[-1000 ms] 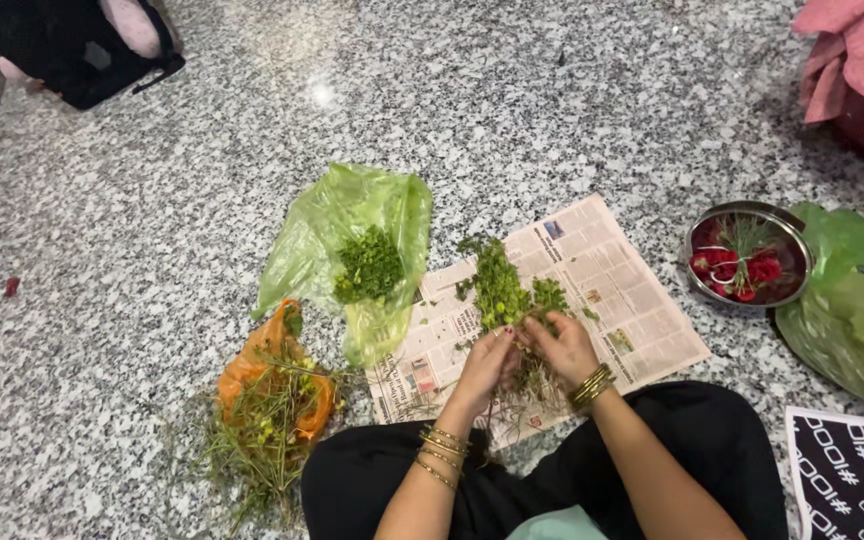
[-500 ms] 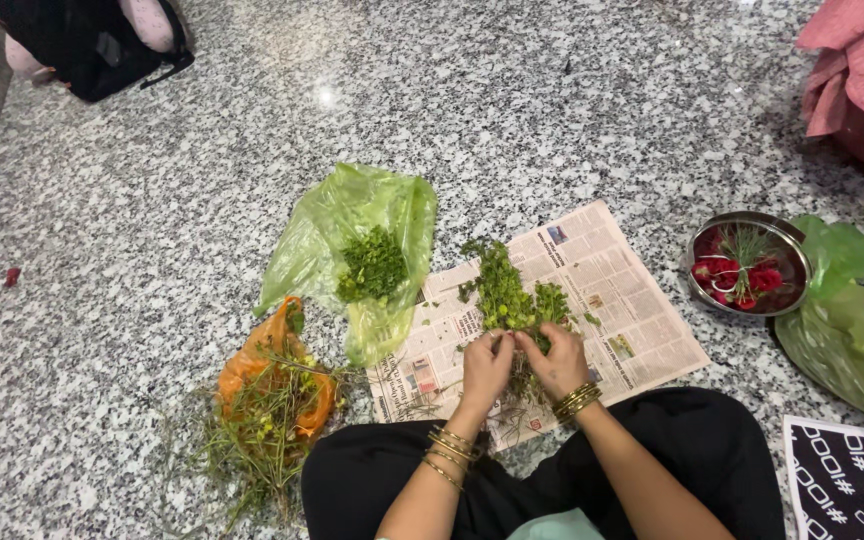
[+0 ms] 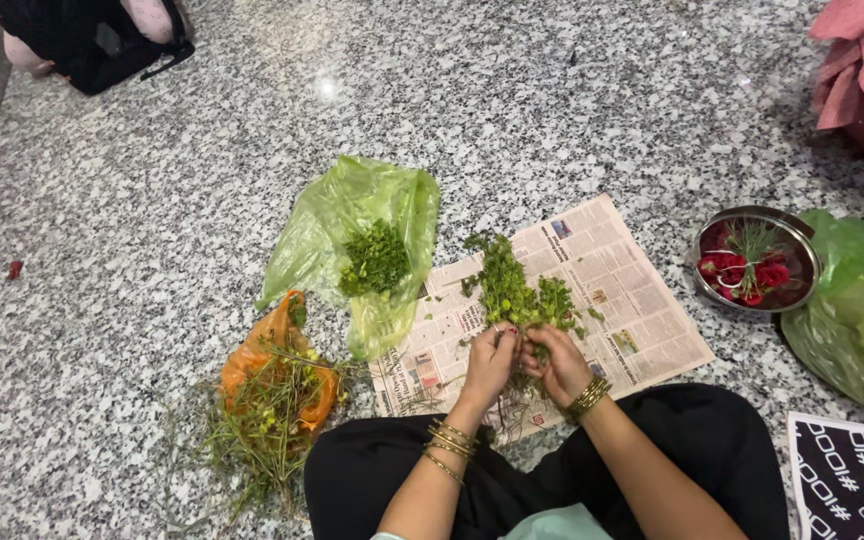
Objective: The person sits on the floor and sorts through a pile of green leafy herbs, picking leaves and small stems from the stalks. The separated leaves are placed into a green plastic bag, while the remaining stems are set aside in an orange plastic bag.
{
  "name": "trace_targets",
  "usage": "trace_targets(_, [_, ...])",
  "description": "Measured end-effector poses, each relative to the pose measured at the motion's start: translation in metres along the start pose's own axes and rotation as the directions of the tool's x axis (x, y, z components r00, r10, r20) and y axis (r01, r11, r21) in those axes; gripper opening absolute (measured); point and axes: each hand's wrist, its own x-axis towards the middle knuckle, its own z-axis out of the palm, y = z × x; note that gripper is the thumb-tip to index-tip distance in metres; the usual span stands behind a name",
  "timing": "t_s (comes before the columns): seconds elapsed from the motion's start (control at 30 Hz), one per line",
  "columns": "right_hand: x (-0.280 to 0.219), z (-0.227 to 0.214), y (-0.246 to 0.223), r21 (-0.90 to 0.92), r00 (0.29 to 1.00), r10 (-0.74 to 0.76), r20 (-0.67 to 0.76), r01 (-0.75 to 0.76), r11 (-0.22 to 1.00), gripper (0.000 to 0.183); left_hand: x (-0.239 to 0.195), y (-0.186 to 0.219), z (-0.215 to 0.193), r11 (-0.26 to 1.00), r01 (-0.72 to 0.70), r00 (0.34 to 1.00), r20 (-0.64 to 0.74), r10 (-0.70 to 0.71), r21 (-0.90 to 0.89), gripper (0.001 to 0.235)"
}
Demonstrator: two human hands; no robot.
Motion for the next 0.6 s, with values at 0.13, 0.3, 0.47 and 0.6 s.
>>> trace_targets(0.13, [-0.008, 0.014, -0.012, -0.099, 0.997, -0.016, -0.077, 0.008, 0.995, 0.012, 0.000, -0.001, 0.001, 0.987, -0.100, 0.994, -0.033, 0.105, 0.129, 0.025])
trace_targets(0.3, [-0.012, 0.023, -0.023, -0.078, 0.998, -0.019, -0.059, 0.015, 0.997, 0.019, 0.003, 0.002, -0.001, 0.973, -0.084, 0.990, -0.092, 0.106, 0.215, 0.025])
trace_targets(0.47, [-0.006, 0.013, -0.023, -0.040, 0.999, 0.032, 0.004, -0.032, 0.999, 0.010, 0.009, -0.014, -0.006, 0.920, -0.114, 0.978, -0.118, 0.169, 0.376, 0.025])
trace_targets(0.6, [-0.003, 0.012, -0.024, -0.117, 0.997, 0.036, -0.065, -0.043, 0.992, 0.013, 0.009, -0.024, -0.009, 0.983, -0.089, 0.983, -0.142, 0.112, 0.158, 0.029])
